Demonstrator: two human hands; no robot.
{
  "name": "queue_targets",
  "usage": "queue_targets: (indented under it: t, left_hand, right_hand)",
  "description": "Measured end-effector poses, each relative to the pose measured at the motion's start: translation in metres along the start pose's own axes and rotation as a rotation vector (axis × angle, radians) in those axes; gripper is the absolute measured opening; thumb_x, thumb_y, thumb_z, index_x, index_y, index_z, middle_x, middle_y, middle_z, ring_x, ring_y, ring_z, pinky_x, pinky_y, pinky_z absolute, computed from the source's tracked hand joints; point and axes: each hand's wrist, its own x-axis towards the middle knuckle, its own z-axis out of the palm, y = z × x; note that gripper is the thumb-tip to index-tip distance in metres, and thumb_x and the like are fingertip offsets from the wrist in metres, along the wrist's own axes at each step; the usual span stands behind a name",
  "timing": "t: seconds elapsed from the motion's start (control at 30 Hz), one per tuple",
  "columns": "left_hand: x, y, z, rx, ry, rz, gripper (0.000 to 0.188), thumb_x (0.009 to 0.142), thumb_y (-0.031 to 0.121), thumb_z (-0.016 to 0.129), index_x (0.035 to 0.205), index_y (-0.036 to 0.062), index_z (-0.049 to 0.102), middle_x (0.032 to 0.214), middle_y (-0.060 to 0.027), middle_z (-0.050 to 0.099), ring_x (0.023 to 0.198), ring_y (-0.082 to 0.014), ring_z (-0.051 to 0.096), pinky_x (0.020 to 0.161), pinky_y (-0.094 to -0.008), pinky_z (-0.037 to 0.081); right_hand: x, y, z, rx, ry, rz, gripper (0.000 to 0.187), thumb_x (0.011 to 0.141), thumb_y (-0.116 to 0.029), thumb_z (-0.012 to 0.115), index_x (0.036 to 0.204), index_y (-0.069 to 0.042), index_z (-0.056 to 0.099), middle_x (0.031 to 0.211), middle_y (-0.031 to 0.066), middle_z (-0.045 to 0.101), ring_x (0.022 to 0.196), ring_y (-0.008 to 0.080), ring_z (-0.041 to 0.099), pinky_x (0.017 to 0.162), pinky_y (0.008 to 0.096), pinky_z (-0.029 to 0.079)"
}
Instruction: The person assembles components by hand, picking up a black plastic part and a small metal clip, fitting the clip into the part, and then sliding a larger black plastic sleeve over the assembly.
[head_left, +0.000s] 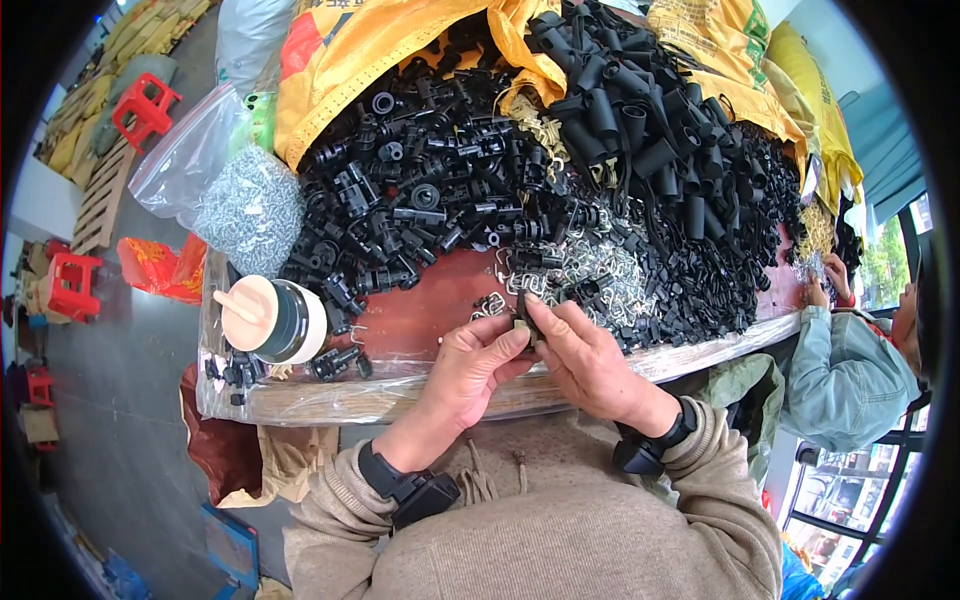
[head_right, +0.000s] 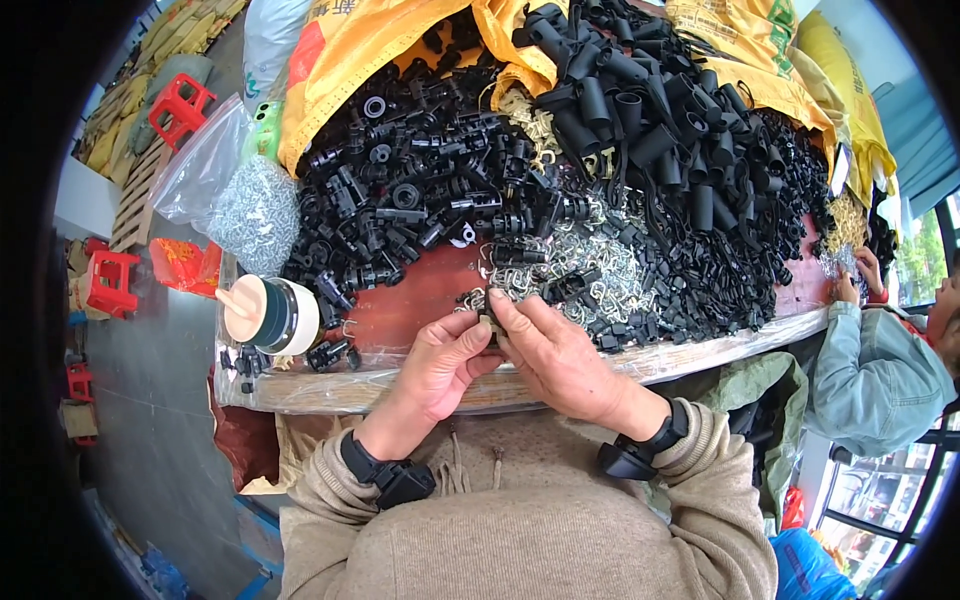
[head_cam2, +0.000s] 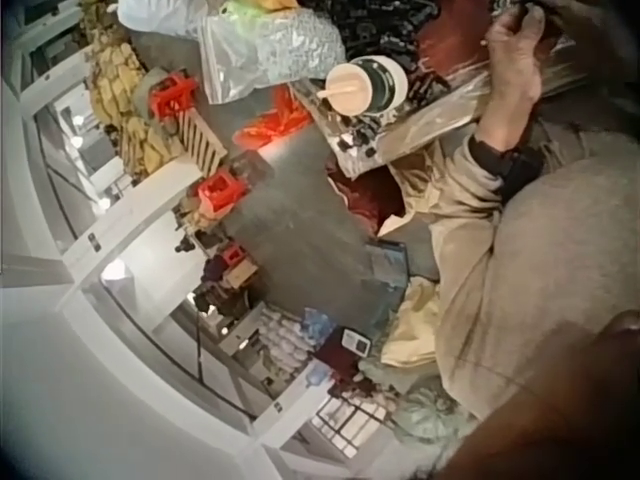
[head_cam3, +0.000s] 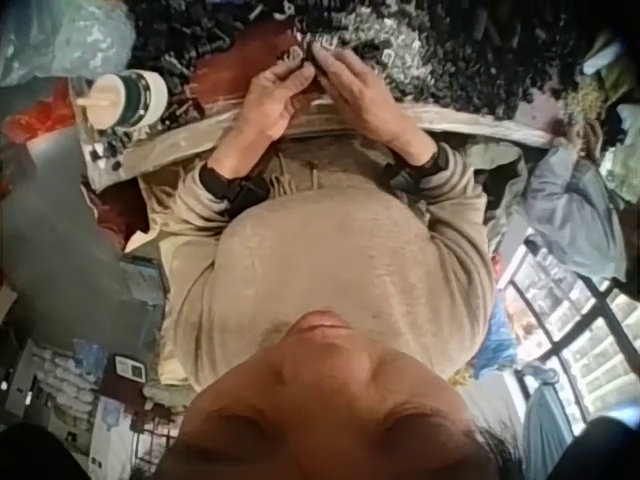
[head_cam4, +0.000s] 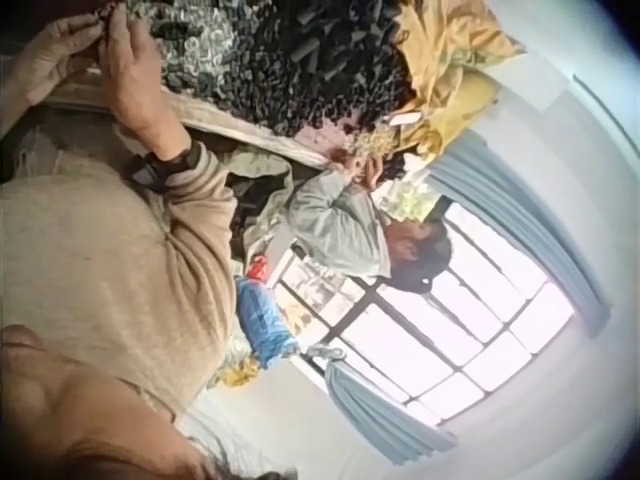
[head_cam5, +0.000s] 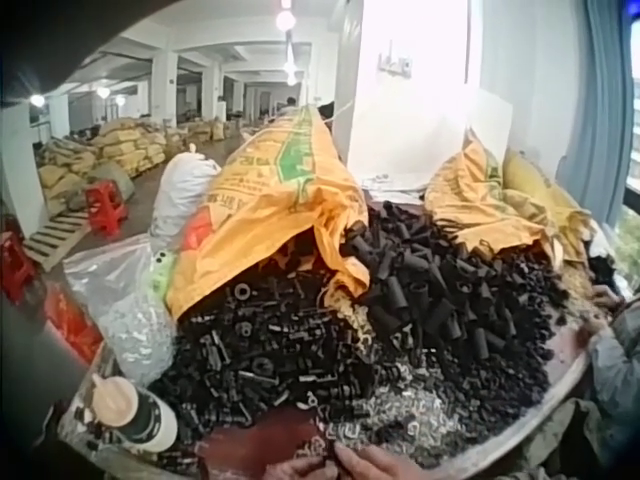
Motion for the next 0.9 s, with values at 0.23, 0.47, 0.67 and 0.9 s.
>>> queue_targets:
  t: [0.23, 0.47, 0.67, 0.9]
  left_hand:
    - [0.0, -0.001, -0.003, 0.088, -0.007, -0.047, 0.022, 0.079, 0.014, 0.061, 0.098, 0.0027, 0.058, 0.087, -0.0025, 0.06, 0.075, -0.0104, 0.059, 0.069, -0.0233, 0.05]
    - [-0.002, 0.001, 0.001, 0.175, -0.087, -0.103, 0.022, 0.082, 0.015, 0.058, 0.099, 0.0017, 0.057, 0.09, -0.0026, 0.059, 0.077, -0.0092, 0.057, 0.07, -0.0223, 0.049]
    - [-0.001, 0.004, 0.005, 0.252, -0.134, -0.117, 0.025, 0.085, 0.015, 0.053, 0.104, 0.0003, 0.054, 0.089, -0.0031, 0.058, 0.078, -0.0096, 0.057, 0.07, -0.0223, 0.048]
    - [0.0, 0.007, -0.006, 0.288, -0.19, -0.073, 0.027, 0.085, 0.014, 0.05, 0.105, -0.0038, 0.052, 0.087, -0.0078, 0.059, 0.073, -0.0143, 0.059, 0.064, -0.0232, 0.05]
  right_hand:
    - [-0.004, 0.0, -0.005, 0.13, 0.001, 0.091, 0.037, 0.071, -0.005, 0.065, 0.106, -0.001, 0.054, 0.066, 0.0056, 0.045, 0.054, 0.0156, 0.045, 0.046, 0.0253, 0.037]
    - [-0.01, 0.008, -0.005, 0.182, -0.015, 0.133, 0.033, 0.067, -0.008, 0.069, 0.097, -0.003, 0.057, 0.062, 0.0024, 0.044, 0.053, 0.0122, 0.044, 0.046, 0.024, 0.036]
    - [-0.016, 0.017, -0.014, 0.161, -0.024, 0.113, 0.029, 0.067, -0.006, 0.069, 0.094, -0.004, 0.058, 0.06, 0.0017, 0.045, 0.051, 0.0107, 0.043, 0.045, 0.0228, 0.035]
    - [-0.004, 0.097, -0.084, -0.131, 0.432, 0.392, 0.022, 0.073, -0.004, 0.062, 0.095, -0.001, 0.057, 0.065, 0.0014, 0.049, 0.053, 0.0069, 0.044, 0.048, 0.0176, 0.035]
